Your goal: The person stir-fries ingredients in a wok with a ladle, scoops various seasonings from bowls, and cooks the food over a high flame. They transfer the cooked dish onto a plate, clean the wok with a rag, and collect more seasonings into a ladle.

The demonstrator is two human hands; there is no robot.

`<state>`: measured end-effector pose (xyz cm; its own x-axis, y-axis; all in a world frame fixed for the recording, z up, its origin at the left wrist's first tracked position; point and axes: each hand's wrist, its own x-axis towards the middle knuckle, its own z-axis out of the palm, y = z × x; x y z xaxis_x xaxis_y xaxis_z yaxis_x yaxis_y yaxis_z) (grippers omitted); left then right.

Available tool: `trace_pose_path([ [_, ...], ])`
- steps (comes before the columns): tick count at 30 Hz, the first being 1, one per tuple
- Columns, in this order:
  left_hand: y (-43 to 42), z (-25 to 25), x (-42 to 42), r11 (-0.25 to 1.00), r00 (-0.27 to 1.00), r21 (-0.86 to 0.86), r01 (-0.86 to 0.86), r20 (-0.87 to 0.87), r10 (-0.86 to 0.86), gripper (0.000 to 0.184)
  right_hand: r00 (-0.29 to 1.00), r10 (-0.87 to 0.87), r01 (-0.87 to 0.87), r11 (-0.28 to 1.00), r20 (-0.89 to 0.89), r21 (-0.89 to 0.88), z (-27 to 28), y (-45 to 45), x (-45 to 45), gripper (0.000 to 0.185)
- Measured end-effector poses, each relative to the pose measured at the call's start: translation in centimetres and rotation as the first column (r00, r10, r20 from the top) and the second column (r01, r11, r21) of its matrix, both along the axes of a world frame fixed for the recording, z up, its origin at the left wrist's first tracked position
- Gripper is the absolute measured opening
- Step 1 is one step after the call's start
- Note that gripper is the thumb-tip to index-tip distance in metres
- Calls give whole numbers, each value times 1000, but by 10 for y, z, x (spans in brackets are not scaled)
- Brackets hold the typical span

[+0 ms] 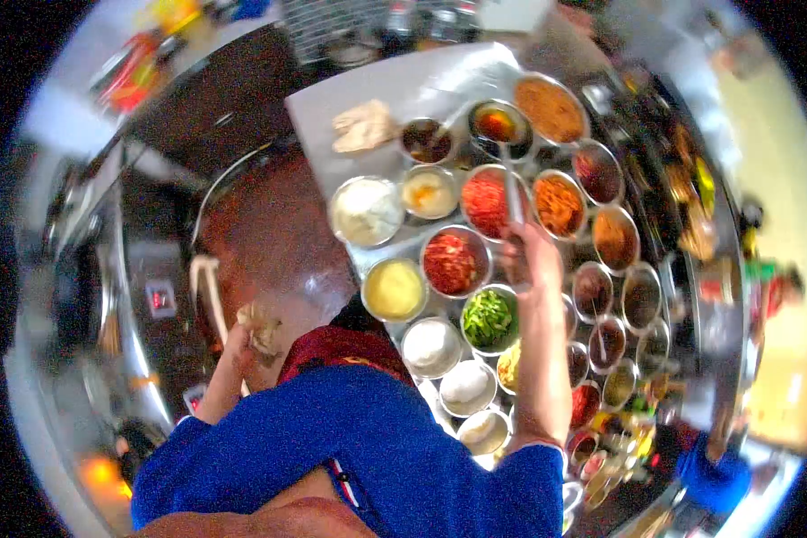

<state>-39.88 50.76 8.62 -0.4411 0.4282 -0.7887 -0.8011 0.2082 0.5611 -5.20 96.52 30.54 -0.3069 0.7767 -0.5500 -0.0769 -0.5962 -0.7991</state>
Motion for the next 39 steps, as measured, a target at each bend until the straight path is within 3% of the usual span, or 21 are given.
trace_pose_path([
  [1,-13,19,20,995,995,5,-99,-28,99,36,1000,-20,20,1000,20,-12,7,-4,6,10],
  [3,-71,-31,46,967,965,57,-250,97,244,38,994,74,-75,997,-76,2,-5,2,40,11],
  [4,-91,-21,69,952,947,-12,-307,98,307,37,994,7,-14,997,105,71,15,-15,28,9],
  [5,-87,-5,95,930,924,-83,-359,108,367,35,989,145,-147,978,29,148,23,-22,39,10],
  [6,-83,22,117,918,907,-58,-391,143,396,33,982,51,-90,974,184,209,29,-35,43,13],
  [7,-111,-17,134,882,880,117,-456,205,428,34,970,155,-208,931,188,302,48,-59,44,17],
  [8,-115,-10,151,842,833,75,-534,214,510,36,949,159,-223,948,272,225,55,-61,44,21],
  [9,-131,-2,164,827,811,91,-554,283,512,35,931,184,-291,895,314,339,63,-79,44,22],
  [11,-163,5,189,775,755,134,-617,379,535,33,904,299,-411,805,306,427,100,-144,34,23],
  [13,-199,5,215,677,686,183,-713,384,618,33,869,421,-491,802,261,340,120,-192,27,31],
  [18,-277,22,262,254,324,262,-931,278,904,35,607,761,-788,539,228,298,124,-253,-13,31],
  [20,-322,33,274,89,178,331,-939,250,952,38,310,949,-930,315,-56,189,82,-244,-42,30],
  [22,-374,32,283,-51,47,433,-900,214,976,40,346,937,-927,350,-58,134,91,-313,-68,38],
  [24,-417,53,287,-158,-55,554,-817,199,979,40,164,972,-983,175,-169,56,83,-370,-96,41],
  [26,-456,69,284,-249,-147,561,-789,222,964,32,55,991,-997,61,-125,44,82,-438,-118,39],
  [30,-483,103,260,-383,-290,628,-678,251,924,21,-252,967,-968,-253,-44,-9,70,-571,-162,37],
  [31,-506,44,245,-392,-208,638,-662,346,915,20,-307,951,-952,-307,18,-13,70,-609,-168,37],
  [34,-498,57,225,-365,-109,637,-679,404,908,29,-520,823,-816,-557,228,152,35,-693,-189,38],
  [36,-502,52,214,-360,-56,608,-708,460,886,36,-261,640,-407,-752,723,519,-1,-718,-193,46],
  [37,-504,60,212,-369,-62,574,-731,482,874,33,-62,573,-174,-812,817,557,-20,-716,-200,55],
  [39,-507,54,210,-352,-94,557,-753,438,894,32,23,519,-112,-848,854,518,-35,-705,-211,56],
])
